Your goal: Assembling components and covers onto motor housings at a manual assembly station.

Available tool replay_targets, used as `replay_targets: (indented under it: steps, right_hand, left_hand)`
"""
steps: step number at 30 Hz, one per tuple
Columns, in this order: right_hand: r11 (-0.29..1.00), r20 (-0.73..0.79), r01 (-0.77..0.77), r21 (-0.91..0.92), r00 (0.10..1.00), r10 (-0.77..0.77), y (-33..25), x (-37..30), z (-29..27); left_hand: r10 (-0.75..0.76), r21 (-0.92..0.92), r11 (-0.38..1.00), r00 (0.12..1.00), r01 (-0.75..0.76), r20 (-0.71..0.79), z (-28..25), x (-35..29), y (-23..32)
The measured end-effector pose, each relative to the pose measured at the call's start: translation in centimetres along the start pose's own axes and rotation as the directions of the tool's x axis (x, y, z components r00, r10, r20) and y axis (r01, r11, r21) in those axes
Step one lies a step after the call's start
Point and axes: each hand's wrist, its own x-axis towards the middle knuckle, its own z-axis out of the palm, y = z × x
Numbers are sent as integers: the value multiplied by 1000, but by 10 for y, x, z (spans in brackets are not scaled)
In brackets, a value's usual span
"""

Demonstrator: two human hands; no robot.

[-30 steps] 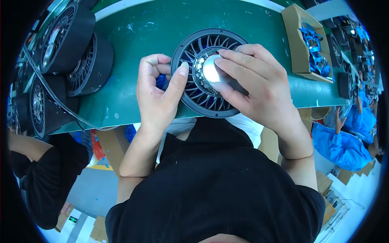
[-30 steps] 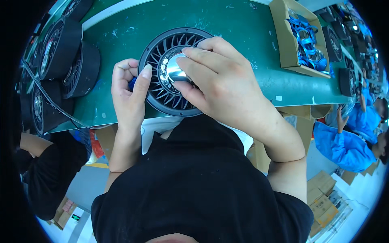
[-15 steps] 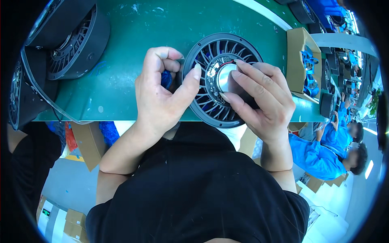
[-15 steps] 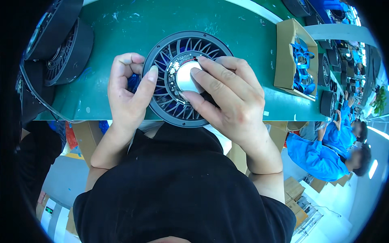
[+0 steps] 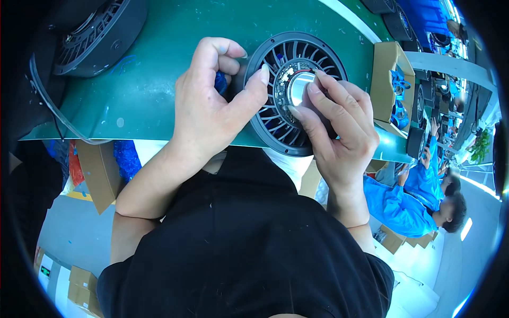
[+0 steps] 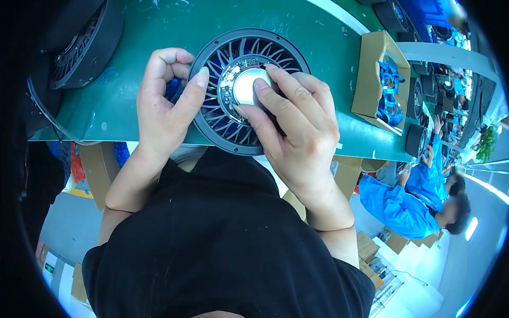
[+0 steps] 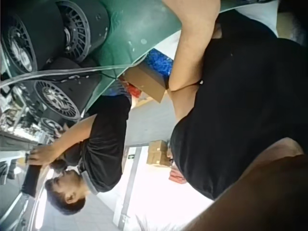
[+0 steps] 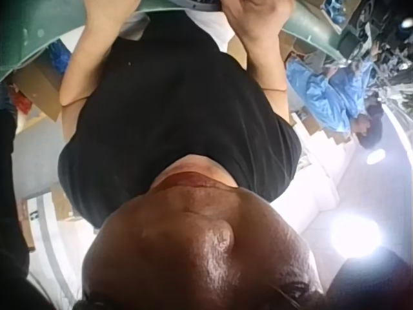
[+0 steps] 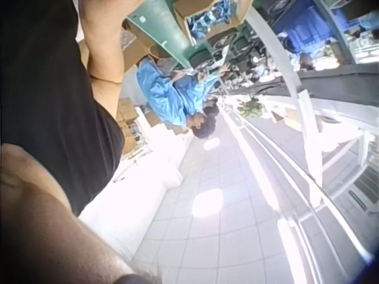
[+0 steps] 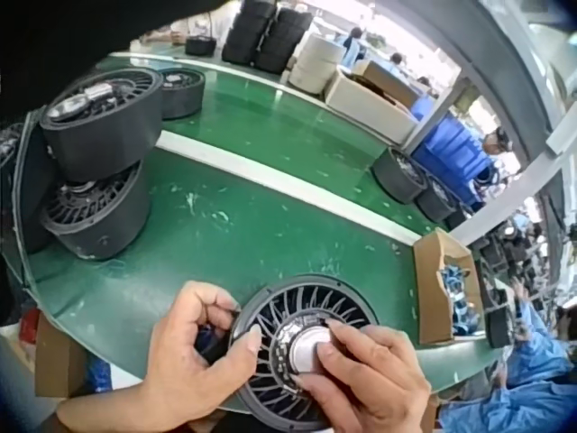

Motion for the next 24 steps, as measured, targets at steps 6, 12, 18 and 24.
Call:
replay_targets:
  steps: [6, 12, 18, 24]
  right_hand:
    - [998, 19, 61, 3, 998, -61, -3, -3, -3]
    - [990, 177, 131, -54, 977, -120, -10, -7, -1]
    - [987, 143, 103, -126, 986, -85, -17, -7, 4]
    - [970, 88, 72, -232, 995, -53, -31, -11, 7]
  left_hand:
    - [15, 30, 999, 1000, -15, -3, 0, -1, -2]
    - [32, 51, 998, 999, -31, -19, 1, -4, -2]
    - [52, 62, 997, 998, -49, -40, 3, -2, -3]
    - [89, 82, 993, 994, -84, -63, 0, -1, -2]
